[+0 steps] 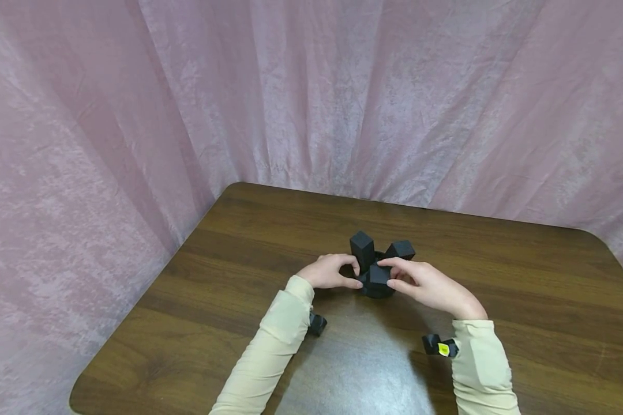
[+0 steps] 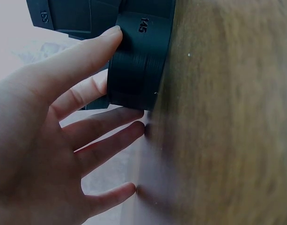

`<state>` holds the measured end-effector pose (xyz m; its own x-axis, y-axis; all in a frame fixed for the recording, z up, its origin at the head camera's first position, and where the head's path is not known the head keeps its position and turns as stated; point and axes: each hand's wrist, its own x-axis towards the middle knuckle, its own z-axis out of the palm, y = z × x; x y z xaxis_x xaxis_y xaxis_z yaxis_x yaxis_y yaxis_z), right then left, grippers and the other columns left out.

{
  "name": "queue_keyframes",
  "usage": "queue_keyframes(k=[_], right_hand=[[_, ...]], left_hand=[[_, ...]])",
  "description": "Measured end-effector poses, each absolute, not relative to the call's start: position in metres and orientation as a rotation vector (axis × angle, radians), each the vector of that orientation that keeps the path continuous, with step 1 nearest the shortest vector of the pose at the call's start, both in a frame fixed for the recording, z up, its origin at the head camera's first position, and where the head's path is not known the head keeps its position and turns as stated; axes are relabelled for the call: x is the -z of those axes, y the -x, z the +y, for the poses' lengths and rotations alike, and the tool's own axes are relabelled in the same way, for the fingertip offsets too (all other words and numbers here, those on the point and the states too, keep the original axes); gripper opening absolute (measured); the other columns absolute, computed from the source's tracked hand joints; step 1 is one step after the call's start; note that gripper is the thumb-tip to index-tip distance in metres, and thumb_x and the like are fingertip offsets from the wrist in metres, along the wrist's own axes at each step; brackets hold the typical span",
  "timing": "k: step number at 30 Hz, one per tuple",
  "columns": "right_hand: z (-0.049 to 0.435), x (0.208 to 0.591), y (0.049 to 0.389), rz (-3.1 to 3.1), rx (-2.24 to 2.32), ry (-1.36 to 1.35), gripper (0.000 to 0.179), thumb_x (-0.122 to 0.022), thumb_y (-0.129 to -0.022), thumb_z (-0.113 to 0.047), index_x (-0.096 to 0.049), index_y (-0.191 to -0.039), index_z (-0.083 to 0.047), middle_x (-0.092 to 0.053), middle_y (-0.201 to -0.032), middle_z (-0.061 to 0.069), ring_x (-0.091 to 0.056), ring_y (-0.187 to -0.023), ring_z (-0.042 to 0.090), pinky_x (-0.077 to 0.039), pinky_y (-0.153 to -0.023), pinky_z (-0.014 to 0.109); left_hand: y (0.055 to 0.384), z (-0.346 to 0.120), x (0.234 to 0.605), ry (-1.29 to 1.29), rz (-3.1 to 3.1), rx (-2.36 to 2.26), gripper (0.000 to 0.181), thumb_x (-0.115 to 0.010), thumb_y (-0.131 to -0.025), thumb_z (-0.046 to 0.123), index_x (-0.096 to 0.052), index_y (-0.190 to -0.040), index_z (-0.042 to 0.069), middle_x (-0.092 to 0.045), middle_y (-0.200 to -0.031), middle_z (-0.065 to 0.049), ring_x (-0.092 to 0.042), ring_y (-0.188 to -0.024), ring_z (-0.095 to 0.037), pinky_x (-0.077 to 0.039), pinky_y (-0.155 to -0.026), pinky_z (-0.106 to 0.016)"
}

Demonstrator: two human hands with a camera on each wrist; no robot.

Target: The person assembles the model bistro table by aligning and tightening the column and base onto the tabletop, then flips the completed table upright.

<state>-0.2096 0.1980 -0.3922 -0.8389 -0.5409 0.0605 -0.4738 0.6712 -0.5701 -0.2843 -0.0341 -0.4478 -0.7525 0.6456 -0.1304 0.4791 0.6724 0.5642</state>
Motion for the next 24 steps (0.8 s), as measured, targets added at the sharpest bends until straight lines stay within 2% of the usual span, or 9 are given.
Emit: queue_keyframes(k=[3,6,11,15,17,20,24], right_hand=[[0.1965,0.3937,0.2094,2.815,0.882,0.874,0.033,-0.055,-0.088,-0.032,-0.052,-0.12,-0.022,-0.055,-0.092,-0.008,-0.054,-0.08,0.009,-0.044,-0.067,0.024],[0.1954,0.3945,0.2091,2.846,0.89,0.866,0.032,-0.057,-0.086,-0.033,-0.053,-0.116,-0.022,-0.053,-0.103,-0.004,-0.053,-0.092,0.013,-0.046,-0.073,0.027],[0.1928,0.3949,0.2091,2.778,0.917,0.87,0.039,-0.054,-0.089,-0.032,-0.044,-0.127,-0.028,-0.051,-0.119,-0.004,-0.052,-0.107,0.017,-0.045,-0.081,0.034],[0.1919,0.3972,0.2099,2.715,0.905,0.968,0.042,-0.047,-0.092,-0.027,-0.038,-0.133,-0.033,-0.039,-0.137,0.0,-0.038,-0.125,0.023,-0.037,-0.094,0.046],[0.1916,0.3984,0.2105,2.699,0.901,1.013,0.041,-0.046,-0.093,-0.024,-0.04,-0.133,-0.031,-0.032,-0.143,0.002,-0.029,-0.131,0.026,-0.032,-0.099,0.049],[0.1909,0.3993,0.2107,2.687,0.902,1.043,0.039,-0.045,-0.094,-0.021,-0.042,-0.132,-0.027,-0.031,-0.145,0.0,-0.026,-0.133,0.027,-0.029,-0.101,0.05],[0.1887,0.3995,0.2106,2.69,0.886,1.046,0.039,-0.044,-0.094,-0.017,-0.043,-0.132,-0.026,-0.035,-0.142,-0.002,-0.031,-0.131,0.023,-0.031,-0.1,0.048]], left_hand=[[0.284,-0.0341,0.4476,-0.892,2.571,-0.736,0.025,-0.065,-0.077,0.047,-0.057,-0.09,0.027,-0.058,-0.098,0.011,-0.051,-0.086,-0.008,-0.04,-0.075,-0.026],[0.2836,-0.0343,0.4475,-0.9,2.574,-0.73,0.025,-0.065,-0.077,0.047,-0.057,-0.09,0.027,-0.058,-0.098,0.011,-0.051,-0.086,-0.008,-0.04,-0.075,-0.026],[0.2837,-0.0346,0.4473,-0.89,2.574,-0.728,0.024,-0.064,-0.077,0.047,-0.056,-0.09,0.028,-0.058,-0.099,0.012,-0.052,-0.089,-0.008,-0.04,-0.08,-0.028],[0.2836,-0.0344,0.4465,-0.88,2.568,-0.732,0.024,-0.065,-0.077,0.047,-0.056,-0.089,0.028,-0.058,-0.099,0.012,-0.052,-0.091,-0.008,-0.04,-0.081,-0.029],[0.284,-0.0341,0.447,-0.884,2.571,-0.728,0.024,-0.065,-0.077,0.047,-0.056,-0.088,0.029,-0.058,-0.1,0.012,-0.052,-0.092,-0.008,-0.04,-0.082,-0.03],[0.2838,-0.0342,0.4478,-0.885,2.576,-0.722,0.024,-0.064,-0.076,0.048,-0.056,-0.088,0.029,-0.058,-0.101,0.012,-0.053,-0.094,-0.008,-0.039,-0.086,-0.034],[0.2845,-0.0349,0.45,-0.892,2.583,-0.719,0.025,-0.064,-0.077,0.049,-0.057,-0.089,0.029,-0.059,-0.102,0.012,-0.054,-0.099,-0.009,-0.036,-0.092,-0.041]])
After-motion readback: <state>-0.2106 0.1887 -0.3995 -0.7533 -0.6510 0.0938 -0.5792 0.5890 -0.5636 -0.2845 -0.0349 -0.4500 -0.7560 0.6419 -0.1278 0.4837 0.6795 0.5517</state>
